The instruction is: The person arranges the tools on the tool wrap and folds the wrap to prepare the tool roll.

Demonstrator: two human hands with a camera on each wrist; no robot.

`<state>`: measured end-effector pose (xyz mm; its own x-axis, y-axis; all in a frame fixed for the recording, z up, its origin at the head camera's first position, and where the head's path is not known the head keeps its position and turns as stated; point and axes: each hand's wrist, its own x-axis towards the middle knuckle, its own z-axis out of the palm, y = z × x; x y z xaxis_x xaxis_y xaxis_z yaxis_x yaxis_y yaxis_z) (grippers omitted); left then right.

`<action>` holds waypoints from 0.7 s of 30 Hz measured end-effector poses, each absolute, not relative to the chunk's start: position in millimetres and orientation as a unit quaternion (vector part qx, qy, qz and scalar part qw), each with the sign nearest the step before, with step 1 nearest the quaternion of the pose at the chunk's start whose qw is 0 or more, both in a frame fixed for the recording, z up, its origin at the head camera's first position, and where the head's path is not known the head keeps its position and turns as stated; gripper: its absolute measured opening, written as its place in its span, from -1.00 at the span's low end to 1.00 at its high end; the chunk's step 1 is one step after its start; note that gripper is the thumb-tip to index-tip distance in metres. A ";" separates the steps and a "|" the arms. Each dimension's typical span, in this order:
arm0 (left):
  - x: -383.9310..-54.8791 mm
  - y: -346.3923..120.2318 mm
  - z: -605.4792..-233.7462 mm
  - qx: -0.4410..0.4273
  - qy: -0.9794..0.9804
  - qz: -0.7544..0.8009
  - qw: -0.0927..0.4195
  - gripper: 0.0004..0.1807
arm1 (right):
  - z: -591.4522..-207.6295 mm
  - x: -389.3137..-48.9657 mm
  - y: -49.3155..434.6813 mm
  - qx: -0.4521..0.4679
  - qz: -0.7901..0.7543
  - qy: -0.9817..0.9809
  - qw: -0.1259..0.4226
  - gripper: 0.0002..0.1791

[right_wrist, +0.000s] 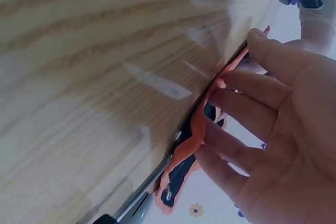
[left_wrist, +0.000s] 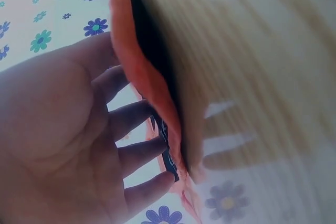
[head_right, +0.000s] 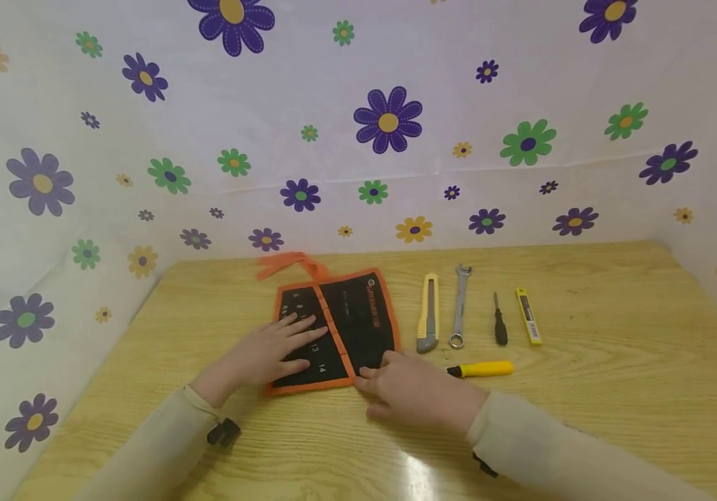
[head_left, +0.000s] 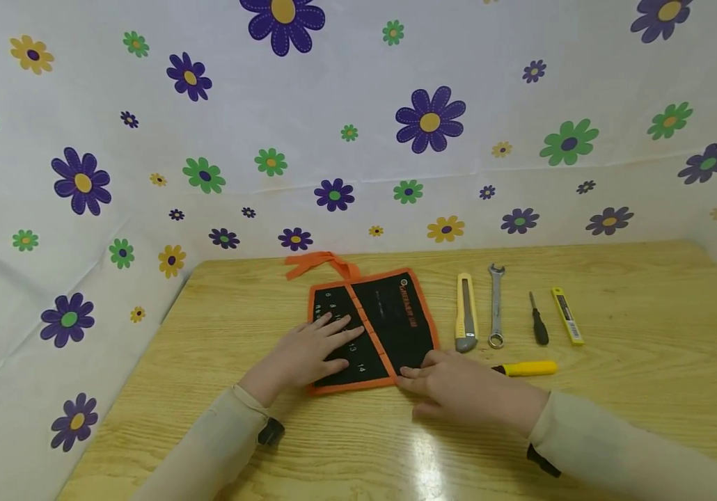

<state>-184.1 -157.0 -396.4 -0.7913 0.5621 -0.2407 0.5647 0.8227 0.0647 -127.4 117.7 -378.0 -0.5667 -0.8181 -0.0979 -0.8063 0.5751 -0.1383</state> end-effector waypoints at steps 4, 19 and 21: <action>-184.3 -156.2 -396.8 0.299 0.946 -0.008 0.122 -0.34 | -379.1 -126.0 114.9 -0.477 -0.062 0.873 0.085 -0.49; -186.1 -164.4 -397.4 0.305 0.942 0.051 0.133 -0.32 | -387.1 -131.1 123.6 -0.485 -0.122 0.859 0.110 -0.52; -186.2 -166.6 -397.6 0.311 0.939 0.060 0.130 -0.32 | -387.2 -131.7 124.8 -0.483 -0.133 0.858 0.114 -0.52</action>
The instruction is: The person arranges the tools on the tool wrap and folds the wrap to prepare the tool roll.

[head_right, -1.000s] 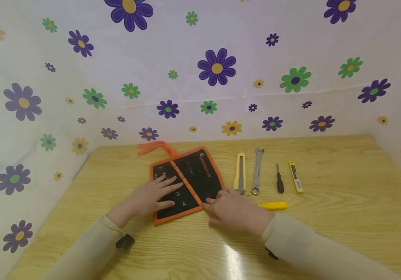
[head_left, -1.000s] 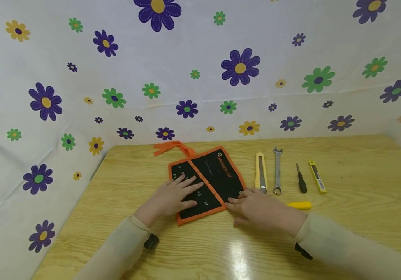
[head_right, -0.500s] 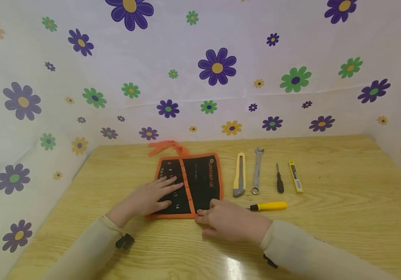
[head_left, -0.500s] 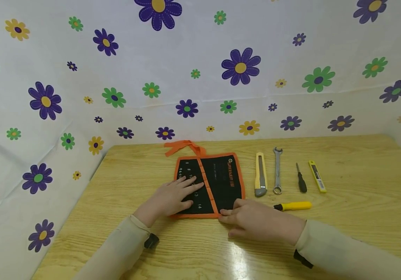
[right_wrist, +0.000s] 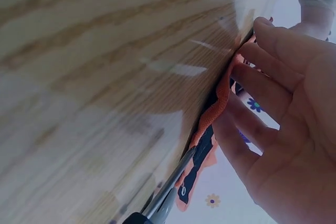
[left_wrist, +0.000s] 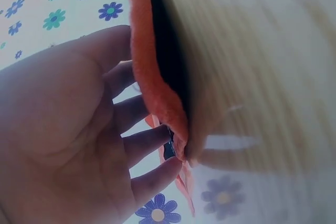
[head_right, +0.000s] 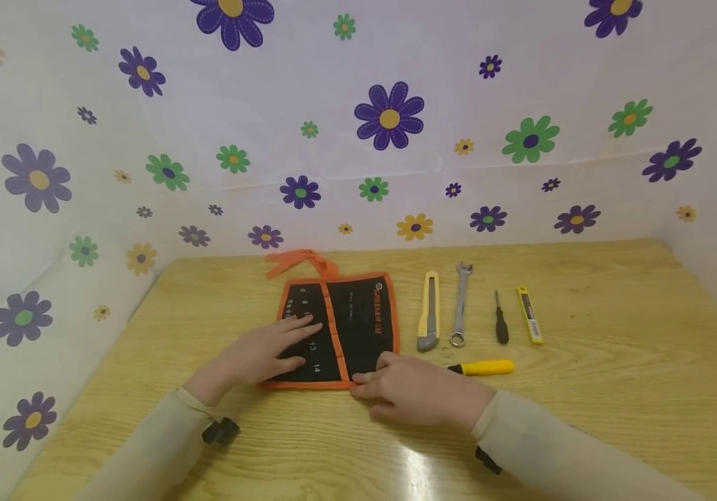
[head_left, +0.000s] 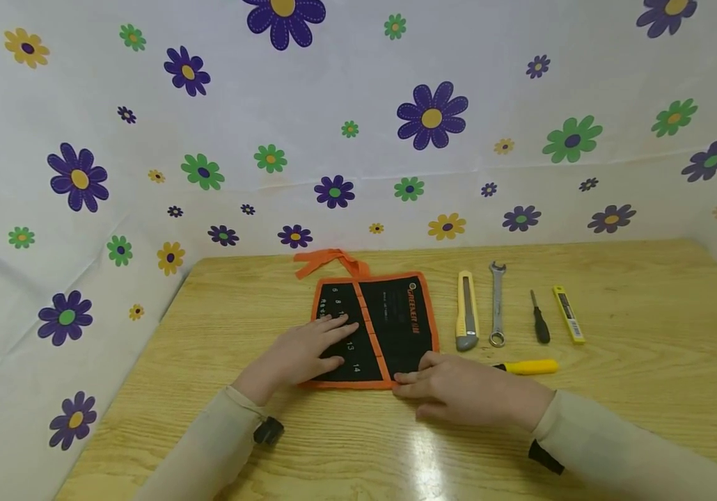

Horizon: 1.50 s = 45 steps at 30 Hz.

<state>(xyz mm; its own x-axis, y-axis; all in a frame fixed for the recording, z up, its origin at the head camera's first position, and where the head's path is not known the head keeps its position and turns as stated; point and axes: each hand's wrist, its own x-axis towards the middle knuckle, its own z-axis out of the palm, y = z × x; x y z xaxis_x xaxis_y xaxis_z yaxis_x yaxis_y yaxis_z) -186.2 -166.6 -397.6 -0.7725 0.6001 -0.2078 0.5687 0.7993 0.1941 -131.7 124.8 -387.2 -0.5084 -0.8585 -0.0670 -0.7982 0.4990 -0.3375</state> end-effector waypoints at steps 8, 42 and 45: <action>-188.5 -176.3 -403.8 0.324 0.934 0.102 0.114 -0.32 | -387.2 -132.7 125.3 -0.473 -0.163 0.856 0.132 -0.52; -191.4 -194.4 -439.4 0.315 0.889 0.321 0.089 -0.39 | -386.9 -137.8 137.8 -0.475 -0.197 0.851 0.110 -0.59; -191.1 -194.8 -440.2 0.316 0.887 0.324 0.089 -0.39 | -383.4 -141.2 142.7 -0.466 -0.189 0.859 0.098 -0.60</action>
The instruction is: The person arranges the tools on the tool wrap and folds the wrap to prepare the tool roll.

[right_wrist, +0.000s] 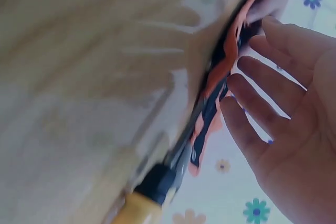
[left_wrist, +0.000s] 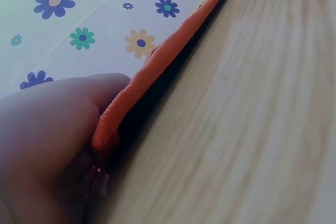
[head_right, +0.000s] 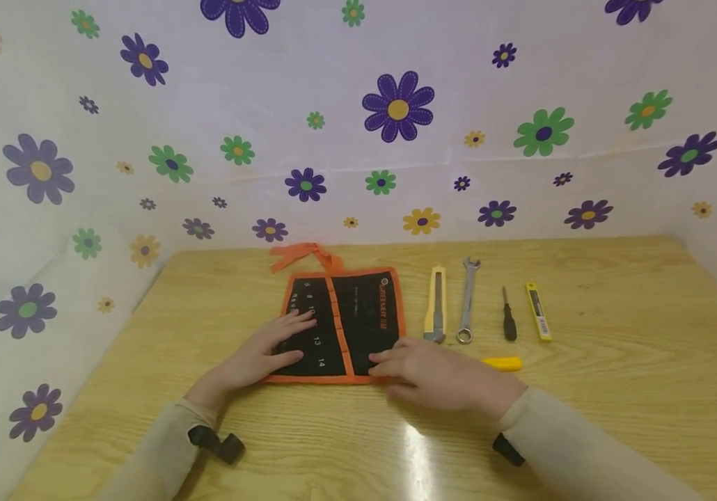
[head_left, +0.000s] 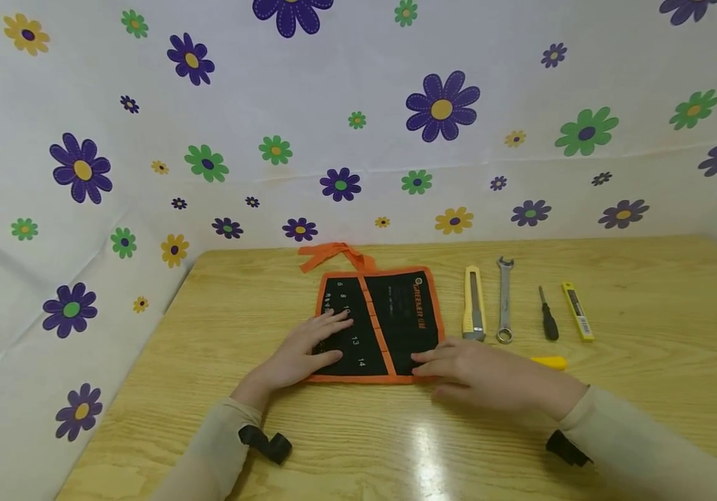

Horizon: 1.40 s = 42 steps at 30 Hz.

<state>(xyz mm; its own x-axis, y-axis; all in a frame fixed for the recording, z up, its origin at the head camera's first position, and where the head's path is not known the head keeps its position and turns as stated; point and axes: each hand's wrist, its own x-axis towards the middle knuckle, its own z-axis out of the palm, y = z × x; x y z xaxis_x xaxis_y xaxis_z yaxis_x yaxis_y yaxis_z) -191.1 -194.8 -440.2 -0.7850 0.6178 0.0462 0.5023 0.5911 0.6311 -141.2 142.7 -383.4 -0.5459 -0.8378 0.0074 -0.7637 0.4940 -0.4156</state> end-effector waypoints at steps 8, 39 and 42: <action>-191.2 -195.4 -441.1 0.313 0.888 0.324 0.090 -0.40 | -381.2 -160.9 167.0 -0.457 -0.188 0.869 0.029 -0.58; -194.6 -195.3 -442.4 0.316 0.890 0.318 0.088 -0.39 | -389.6 -196.9 189.5 -0.469 -0.107 0.877 0.001 -0.52; -194.2 -195.7 -444.1 0.316 0.890 0.317 0.088 -0.39 | -390.1 -196.3 187.4 -0.467 -0.103 0.878 0.008 -0.59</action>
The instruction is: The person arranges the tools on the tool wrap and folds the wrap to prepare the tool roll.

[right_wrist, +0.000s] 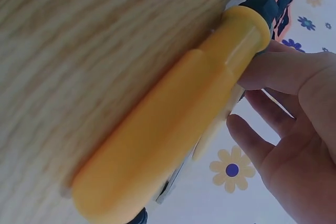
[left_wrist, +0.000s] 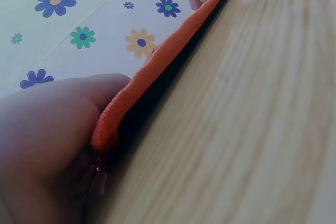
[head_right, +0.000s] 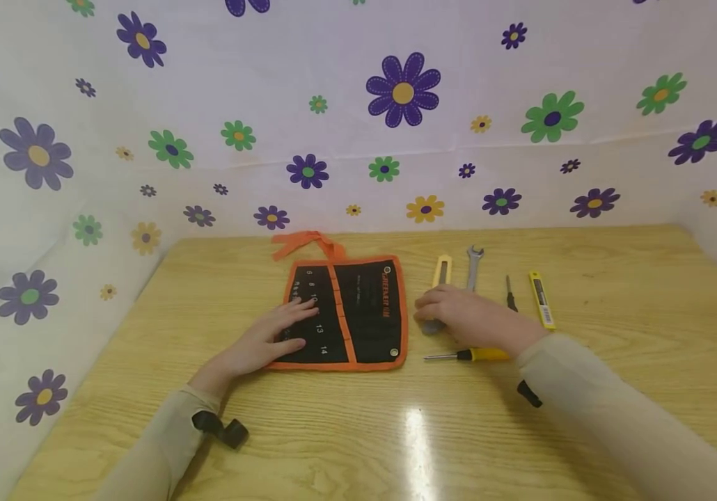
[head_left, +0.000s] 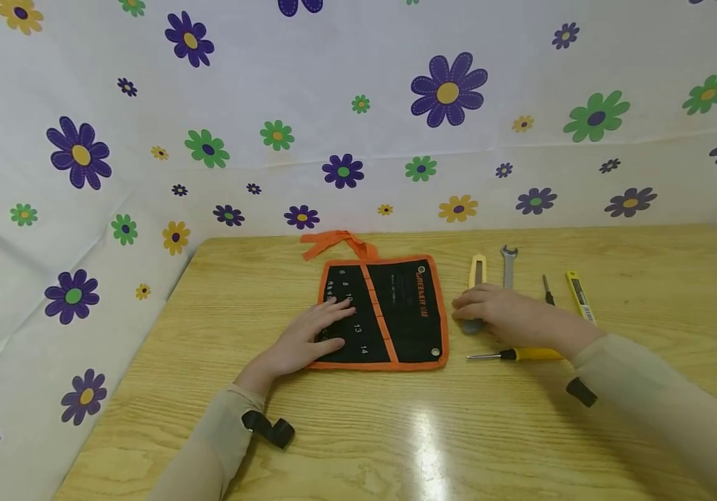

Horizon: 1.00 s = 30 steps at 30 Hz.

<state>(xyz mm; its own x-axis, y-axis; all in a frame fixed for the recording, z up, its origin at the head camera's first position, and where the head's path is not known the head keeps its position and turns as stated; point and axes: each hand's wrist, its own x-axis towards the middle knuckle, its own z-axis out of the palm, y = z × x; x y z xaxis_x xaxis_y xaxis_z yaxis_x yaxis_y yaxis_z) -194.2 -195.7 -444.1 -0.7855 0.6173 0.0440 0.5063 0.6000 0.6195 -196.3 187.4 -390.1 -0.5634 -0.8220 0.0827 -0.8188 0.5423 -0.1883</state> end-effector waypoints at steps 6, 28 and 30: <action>-192.9 -195.8 -442.0 0.317 0.889 0.319 0.088 -0.39 | -387.1 -195.1 184.7 -0.459 -0.106 0.882 0.020 -0.60; -194.5 -197.7 -444.0 0.325 0.887 0.317 0.086 -0.39 | -372.1 -182.1 194.3 -0.420 -0.241 0.839 -0.247 -0.42; -194.3 -197.7 -443.8 0.324 0.887 0.316 0.087 -0.39 | -373.3 -181.2 196.8 -0.405 -0.243 0.843 -0.256 -0.41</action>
